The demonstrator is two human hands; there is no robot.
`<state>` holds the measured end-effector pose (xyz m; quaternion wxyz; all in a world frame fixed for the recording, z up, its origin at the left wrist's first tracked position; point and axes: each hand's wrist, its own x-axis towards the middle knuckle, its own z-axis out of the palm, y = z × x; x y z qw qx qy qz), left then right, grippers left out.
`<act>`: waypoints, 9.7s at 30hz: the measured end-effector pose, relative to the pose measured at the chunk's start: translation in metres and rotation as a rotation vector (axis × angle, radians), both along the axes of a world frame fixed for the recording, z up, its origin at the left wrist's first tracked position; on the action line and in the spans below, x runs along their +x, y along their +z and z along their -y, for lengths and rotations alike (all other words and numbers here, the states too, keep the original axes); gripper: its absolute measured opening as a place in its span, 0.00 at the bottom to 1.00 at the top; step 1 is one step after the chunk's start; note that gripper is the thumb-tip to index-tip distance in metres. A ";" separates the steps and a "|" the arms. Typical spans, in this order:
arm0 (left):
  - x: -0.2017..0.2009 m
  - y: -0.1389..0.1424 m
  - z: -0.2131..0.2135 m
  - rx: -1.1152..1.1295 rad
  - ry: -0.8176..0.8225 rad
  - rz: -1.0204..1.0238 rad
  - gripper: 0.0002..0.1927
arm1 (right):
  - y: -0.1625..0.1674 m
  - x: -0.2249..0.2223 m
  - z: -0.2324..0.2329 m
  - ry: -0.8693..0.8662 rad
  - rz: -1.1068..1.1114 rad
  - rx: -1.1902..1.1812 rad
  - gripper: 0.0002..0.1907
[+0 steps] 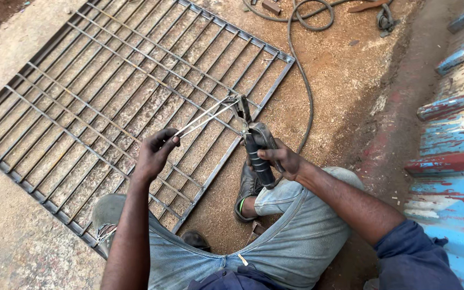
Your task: The person sits on the ground and uses a welding torch to join metal rods on a rectangular metal grate. They hold welding rods in one hand and the torch in the other, moving along the intersections to create welds.
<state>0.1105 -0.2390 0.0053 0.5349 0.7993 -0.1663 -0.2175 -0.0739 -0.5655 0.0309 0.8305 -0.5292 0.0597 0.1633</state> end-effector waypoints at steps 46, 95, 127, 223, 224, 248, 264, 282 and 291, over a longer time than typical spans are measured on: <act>-0.027 0.118 -0.053 0.376 -0.012 0.826 0.09 | 0.005 0.018 -0.012 -0.012 0.240 -1.150 0.49; -0.083 -0.029 -0.042 -0.380 0.844 -0.404 0.15 | -0.052 0.153 -0.125 -0.436 -0.434 0.585 0.46; -0.270 0.079 -0.206 0.074 1.367 0.322 0.10 | -0.019 0.239 -0.153 0.665 0.365 -0.276 0.43; -0.348 -0.173 -0.138 0.657 1.949 -0.380 0.09 | -0.130 0.020 -0.212 0.491 -0.072 -0.690 0.45; -0.345 -0.166 -0.152 0.849 1.793 -0.112 0.06 | -0.130 0.022 -0.213 0.508 -0.085 -0.699 0.46; -0.318 -0.208 -0.150 0.664 1.631 -0.780 0.15 | -0.135 0.024 -0.200 0.481 -0.154 -0.657 0.41; -0.253 -0.195 -0.165 0.702 1.753 -0.522 0.22 | -0.132 0.022 -0.209 0.578 -0.134 -0.895 0.48; -0.264 -0.194 -0.148 0.602 2.002 -0.266 0.12 | -0.133 0.018 -0.207 0.640 -0.099 -0.817 0.47; -0.344 -0.215 -0.076 0.642 1.812 -0.940 0.08 | -0.107 0.004 -0.195 1.163 0.064 -1.268 0.49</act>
